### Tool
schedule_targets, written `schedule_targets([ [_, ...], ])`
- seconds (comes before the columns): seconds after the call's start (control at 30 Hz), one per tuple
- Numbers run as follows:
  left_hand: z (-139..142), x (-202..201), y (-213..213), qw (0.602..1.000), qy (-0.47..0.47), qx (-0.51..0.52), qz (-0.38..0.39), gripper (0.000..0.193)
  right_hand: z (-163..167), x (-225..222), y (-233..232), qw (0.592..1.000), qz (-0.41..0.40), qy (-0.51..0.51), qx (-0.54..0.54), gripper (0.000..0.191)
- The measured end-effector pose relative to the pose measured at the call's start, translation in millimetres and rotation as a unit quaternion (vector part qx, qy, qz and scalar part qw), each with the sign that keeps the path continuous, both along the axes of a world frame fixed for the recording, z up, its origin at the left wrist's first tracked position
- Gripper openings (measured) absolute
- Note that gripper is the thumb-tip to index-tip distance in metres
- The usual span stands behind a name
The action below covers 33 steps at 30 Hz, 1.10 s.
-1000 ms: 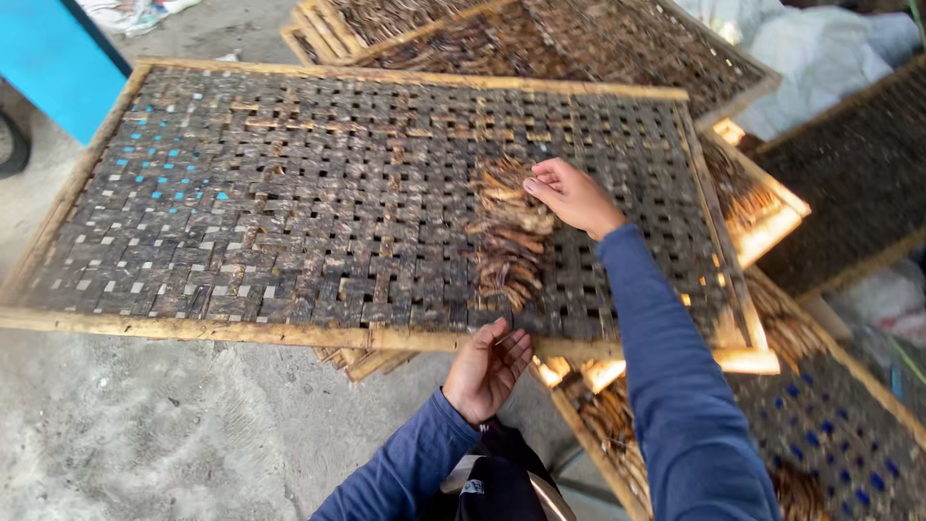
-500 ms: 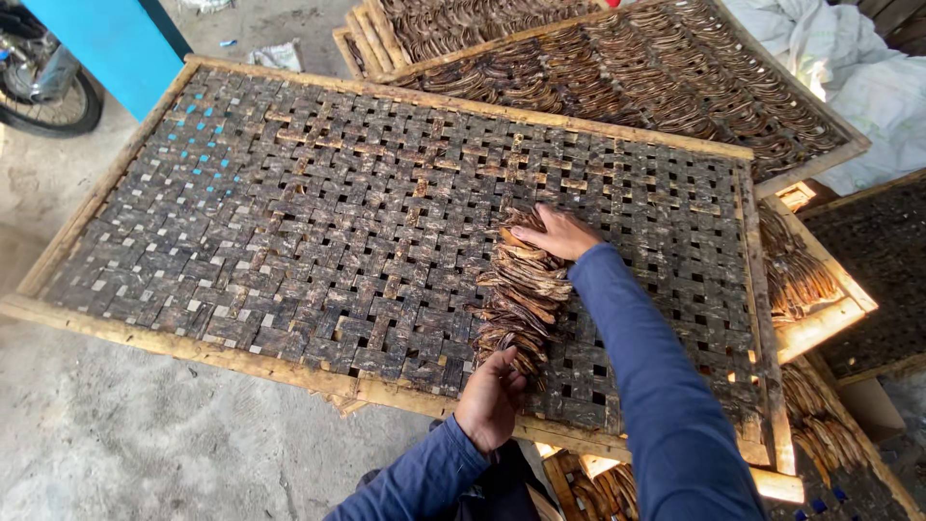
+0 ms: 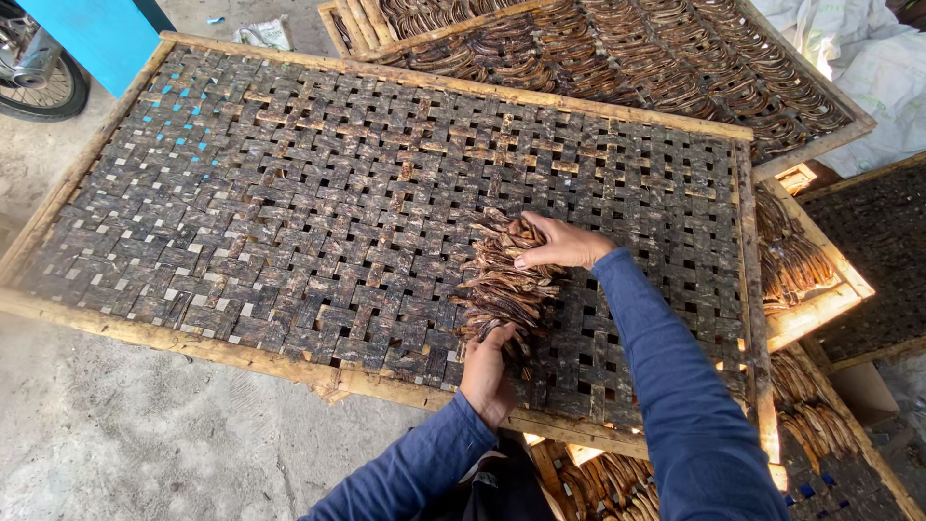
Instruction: The person gathers dried banana slices from a woven bamboo drying tray and transfers a handful into a plastic bag on a chair. They then arrange the remaining dried banana slices into neat rows across the tray, working piece by piece with both hands.
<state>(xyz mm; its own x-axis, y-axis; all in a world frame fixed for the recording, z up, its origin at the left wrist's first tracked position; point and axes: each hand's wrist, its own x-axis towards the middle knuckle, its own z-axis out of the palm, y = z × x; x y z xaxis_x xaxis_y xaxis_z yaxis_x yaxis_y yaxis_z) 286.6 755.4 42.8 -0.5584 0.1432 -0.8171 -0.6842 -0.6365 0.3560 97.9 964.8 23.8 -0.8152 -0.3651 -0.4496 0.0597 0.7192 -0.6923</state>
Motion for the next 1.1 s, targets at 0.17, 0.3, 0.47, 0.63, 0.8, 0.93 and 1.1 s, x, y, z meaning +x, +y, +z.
schedule_targets([
  [0.17, 9, -10, -2, 1.000, -0.004, 0.025, -0.002, 0.043, 10, 1, -13, 0.997, -0.045, -0.064, -0.018, 0.134],
  [0.3, 11, -12, -5, 0.996, 0.060, 0.066, 0.012, 0.042, 19, 5, -24, 0.994, -0.052, -0.089, -0.039, 0.128],
  [0.47, 7, -16, -4, 0.997, 0.031, 0.061, 0.032, 0.046, 19, 14, -18, 0.991, -0.064, -0.117, -0.030, 0.131],
  [0.63, -1, -15, -6, 0.996, 0.073, 0.053, 0.027, 0.050, 13, 38, -7, 0.981, -0.082, -0.140, -0.106, 0.131],
  [0.8, -1, -8, -6, 0.996, 0.075, 0.034, 0.034, 0.049, 19, 55, -18, 0.931, -0.168, -0.192, -0.260, 0.107],
  [0.93, 2, -9, -9, 0.990, 0.122, 0.065, 0.017, 0.067, 20, 60, -30, 0.942, -0.206, -0.153, -0.215, 0.095],
  [1.1, 0, -21, -7, 0.994, 0.097, 0.033, -0.048, 0.097, 17, 74, -32, 0.937, -0.189, -0.180, -0.231, 0.085],
])
